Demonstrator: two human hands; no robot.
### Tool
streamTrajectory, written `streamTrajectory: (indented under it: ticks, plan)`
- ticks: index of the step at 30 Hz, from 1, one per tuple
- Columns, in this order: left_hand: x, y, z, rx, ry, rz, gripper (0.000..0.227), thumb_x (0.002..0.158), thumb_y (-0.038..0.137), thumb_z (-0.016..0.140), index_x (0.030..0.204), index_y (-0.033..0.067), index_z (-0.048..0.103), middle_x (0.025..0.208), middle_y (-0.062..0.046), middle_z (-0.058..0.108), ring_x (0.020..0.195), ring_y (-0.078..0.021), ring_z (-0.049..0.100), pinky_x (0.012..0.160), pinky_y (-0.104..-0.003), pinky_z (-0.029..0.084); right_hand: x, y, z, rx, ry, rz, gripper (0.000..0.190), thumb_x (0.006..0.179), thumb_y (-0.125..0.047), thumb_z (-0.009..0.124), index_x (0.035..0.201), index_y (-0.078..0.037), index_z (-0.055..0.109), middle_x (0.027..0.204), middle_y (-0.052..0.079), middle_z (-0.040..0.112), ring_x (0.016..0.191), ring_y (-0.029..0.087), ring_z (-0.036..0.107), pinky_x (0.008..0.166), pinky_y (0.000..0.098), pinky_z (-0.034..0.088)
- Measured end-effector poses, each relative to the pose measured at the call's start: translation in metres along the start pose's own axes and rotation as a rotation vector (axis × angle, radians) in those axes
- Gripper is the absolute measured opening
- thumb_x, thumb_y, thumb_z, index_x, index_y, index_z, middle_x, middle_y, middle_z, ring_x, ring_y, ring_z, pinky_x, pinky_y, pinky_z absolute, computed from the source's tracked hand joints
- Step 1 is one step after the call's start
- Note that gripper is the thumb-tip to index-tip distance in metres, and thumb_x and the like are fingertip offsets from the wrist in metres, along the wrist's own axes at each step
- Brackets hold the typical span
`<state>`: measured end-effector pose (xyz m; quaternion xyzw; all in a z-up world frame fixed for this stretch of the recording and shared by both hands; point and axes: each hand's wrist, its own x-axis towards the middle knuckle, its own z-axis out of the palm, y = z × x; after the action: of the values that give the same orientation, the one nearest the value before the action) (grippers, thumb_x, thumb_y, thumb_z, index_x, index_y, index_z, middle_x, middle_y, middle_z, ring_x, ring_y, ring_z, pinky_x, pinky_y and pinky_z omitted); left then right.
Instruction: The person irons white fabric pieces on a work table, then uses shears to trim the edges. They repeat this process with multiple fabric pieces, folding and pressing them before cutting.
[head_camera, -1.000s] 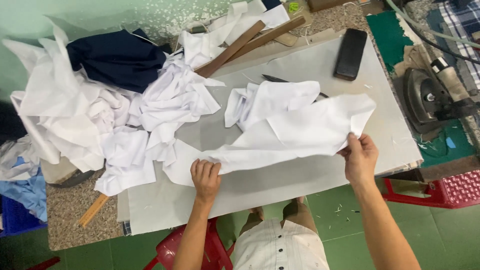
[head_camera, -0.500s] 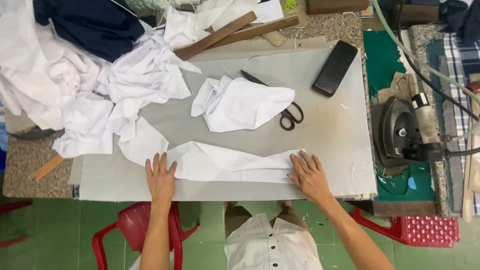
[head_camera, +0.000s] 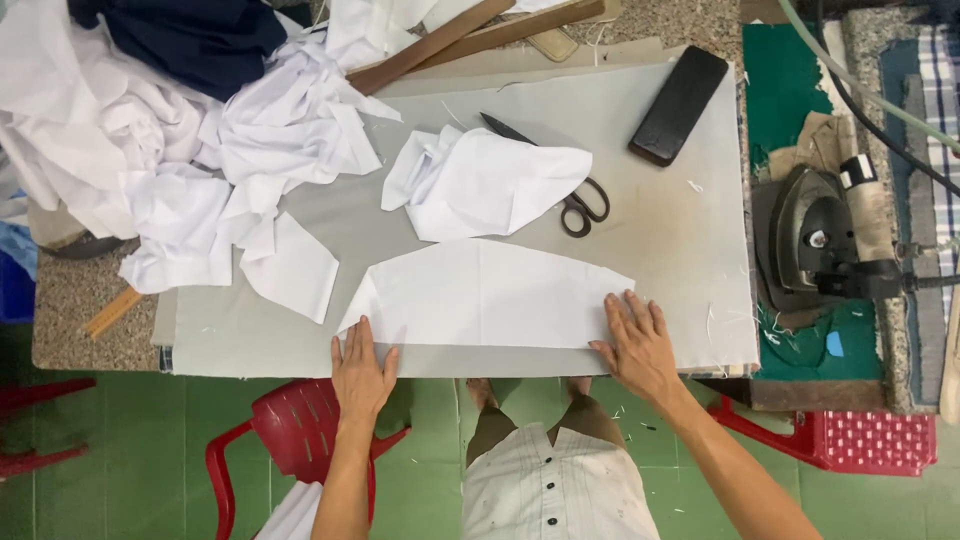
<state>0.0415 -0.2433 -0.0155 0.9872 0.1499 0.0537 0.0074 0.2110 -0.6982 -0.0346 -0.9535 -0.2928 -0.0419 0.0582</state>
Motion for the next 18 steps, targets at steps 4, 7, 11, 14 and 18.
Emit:
streamTrajectory:
  ticks: [4, 7, 11, 14, 18]
  plan:
    - [-0.005, -0.011, -0.007, 0.018, 0.041, 0.121, 0.072, 0.101, 0.051, 0.049, 0.158, 0.0076, 0.040, 0.148, -0.017, 0.057, 0.140, -0.0273, 0.051, 0.127, -0.051, 0.022, -0.009, 0.032, -0.014, -0.107, 0.045, 0.067, 0.073, 0.099, -0.059, 0.044, 0.157, -0.014, 0.046, 0.141, 0.005, 0.066, 0.148, 0.027, 0.045, 0.123, 0.0507, 0.032]
    - [0.003, 0.025, -0.008, 0.012, 0.096, 0.198, 0.074, 0.103, 0.049, 0.042, 0.157, -0.0020, 0.037, 0.159, -0.023, 0.044, 0.149, -0.0412, 0.040, 0.123, -0.063, 0.026, -0.015, 0.100, -0.050, -0.140, 0.101, 0.300, 0.068, 0.104, -0.046, 0.045, 0.152, 0.002, 0.047, 0.152, 0.021, 0.057, 0.145, 0.039, 0.049, 0.122, 0.0560, 0.034]
    - [0.024, 0.125, 0.021, 0.158, 0.006, 0.252, 0.083, 0.103, 0.062, 0.027, 0.161, 0.0037, 0.017, 0.170, -0.019, 0.011, 0.157, -0.0366, 0.009, 0.125, -0.060, 0.004, -0.028, 0.191, -0.096, -0.413, 0.370, 0.374, 0.074, 0.107, -0.051, 0.050, 0.146, 0.010, 0.058, 0.144, 0.027, 0.065, 0.138, 0.044, 0.053, 0.110, 0.0584, 0.039]
    - [0.043, 0.240, 0.021, 0.220, -0.149, 0.313, 0.090, 0.101, 0.069, 0.023, 0.160, 0.0021, 0.012, 0.170, -0.019, 0.004, 0.157, -0.0343, 0.001, 0.125, -0.056, -0.001, -0.034, 0.237, -0.092, -0.555, 0.250, 0.400, 0.087, 0.098, -0.067, 0.056, 0.149, 0.003, 0.063, 0.148, 0.021, 0.066, 0.143, 0.036, 0.053, 0.118, 0.0557, 0.033]
    - [0.069, 0.416, -0.021, -0.020, -0.686, 0.425, 0.092, 0.098, 0.070, 0.017, 0.161, 0.0041, 0.004, 0.171, -0.015, -0.004, 0.157, -0.0308, -0.009, 0.124, -0.053, -0.008, -0.031, 0.255, -0.094, -0.540, 0.279, 0.301, 0.072, 0.098, -0.058, 0.065, 0.137, 0.001, 0.070, 0.138, 0.018, 0.072, 0.137, 0.032, 0.061, 0.120, 0.0519, 0.035]
